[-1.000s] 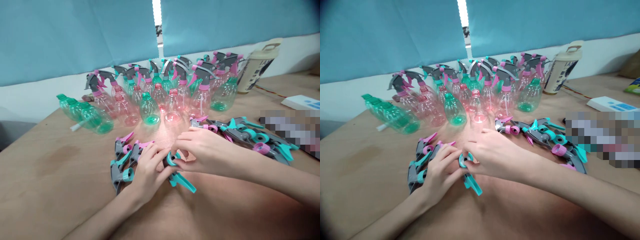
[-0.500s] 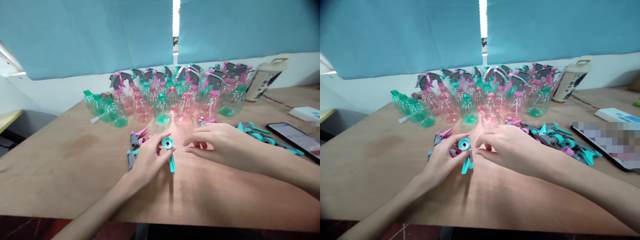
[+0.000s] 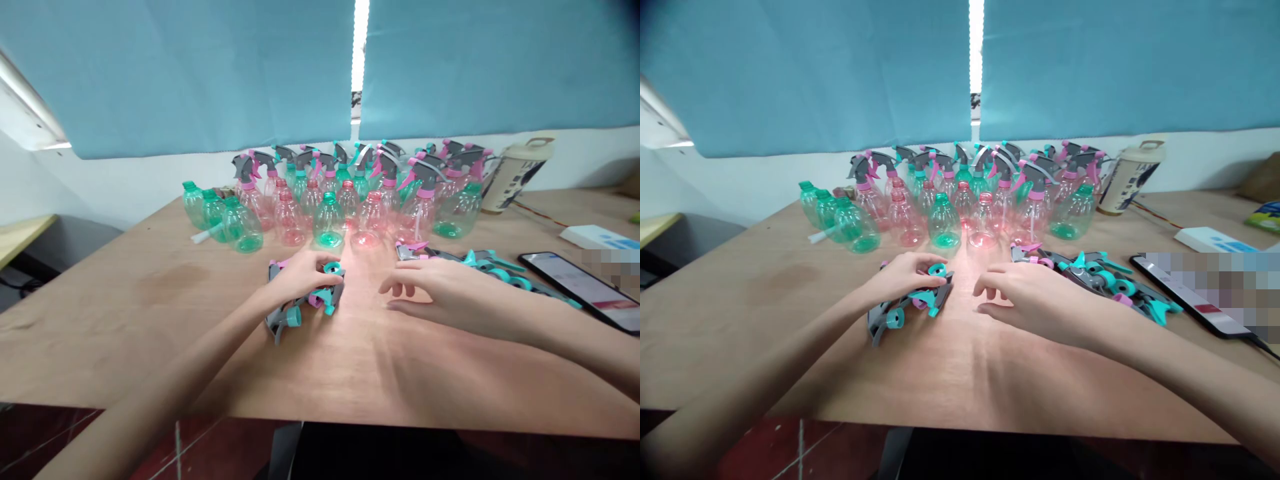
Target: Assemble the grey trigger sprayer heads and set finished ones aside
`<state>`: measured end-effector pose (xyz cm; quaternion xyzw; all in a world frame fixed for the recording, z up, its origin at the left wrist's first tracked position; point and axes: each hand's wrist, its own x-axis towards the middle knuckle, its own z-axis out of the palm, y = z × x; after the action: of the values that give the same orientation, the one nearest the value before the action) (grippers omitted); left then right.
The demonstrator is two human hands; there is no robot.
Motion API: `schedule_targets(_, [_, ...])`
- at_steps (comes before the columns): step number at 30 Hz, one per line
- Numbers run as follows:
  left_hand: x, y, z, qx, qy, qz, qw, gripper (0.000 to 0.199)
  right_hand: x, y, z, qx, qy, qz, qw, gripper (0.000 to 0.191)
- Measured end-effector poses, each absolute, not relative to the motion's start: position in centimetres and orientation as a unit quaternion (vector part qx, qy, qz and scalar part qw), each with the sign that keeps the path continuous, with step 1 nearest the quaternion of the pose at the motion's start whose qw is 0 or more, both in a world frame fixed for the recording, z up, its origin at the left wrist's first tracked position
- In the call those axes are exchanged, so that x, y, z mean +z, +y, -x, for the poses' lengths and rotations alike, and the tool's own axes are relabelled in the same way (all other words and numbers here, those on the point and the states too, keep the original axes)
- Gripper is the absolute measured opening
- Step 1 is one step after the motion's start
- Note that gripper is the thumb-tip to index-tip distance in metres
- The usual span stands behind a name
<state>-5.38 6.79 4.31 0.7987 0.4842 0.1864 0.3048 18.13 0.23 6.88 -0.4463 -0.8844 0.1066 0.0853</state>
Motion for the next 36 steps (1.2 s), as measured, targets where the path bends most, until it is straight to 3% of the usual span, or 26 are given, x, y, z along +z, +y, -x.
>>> schedule_targets(6, [4.0, 5.0, 3.7, 0.138, 0.434, -0.854, 0.251, 0.039, 3.9, 0.2, -18.2, 0.154, -0.878, 0.449, 0.068, 0.029])
schedule_targets(17, [6.1, 4.2, 3.6, 0.164, 0.431, -0.885, 0.073, 0.026, -0.1, -0.1, -15.2, 0.078, -0.917, 0.369, 0.131, 0.056])
schedule_targets(23, [5.8, 2.7, 1.0, 0.189, 0.406, -0.892, 0.056, 0.021, -0.8, 0.8, -13.8, 0.051, -0.908, 0.382, 0.167, 0.054])
schedule_targets(28, [5.4, 3.0, -2.3, 0.221, 0.369, -0.900, 0.066, 0.017, 0.3, -0.1, -15.7, 0.066, -0.912, 0.372, 0.157, 0.040])
schedule_targets(32, [4.7, 4.7, -5.2, 0.183, 0.333, -0.924, 0.037, 0.018, 1.5, -1.7, -20.0, 0.081, -0.908, 0.387, 0.137, 0.056])
schedule_targets(36, [3.4, 7.1, -8.2, 0.154, 0.326, -0.932, 0.026, 0.023, 2.0, -2.2, -25.6, 0.074, -0.887, 0.449, 0.085, 0.029])
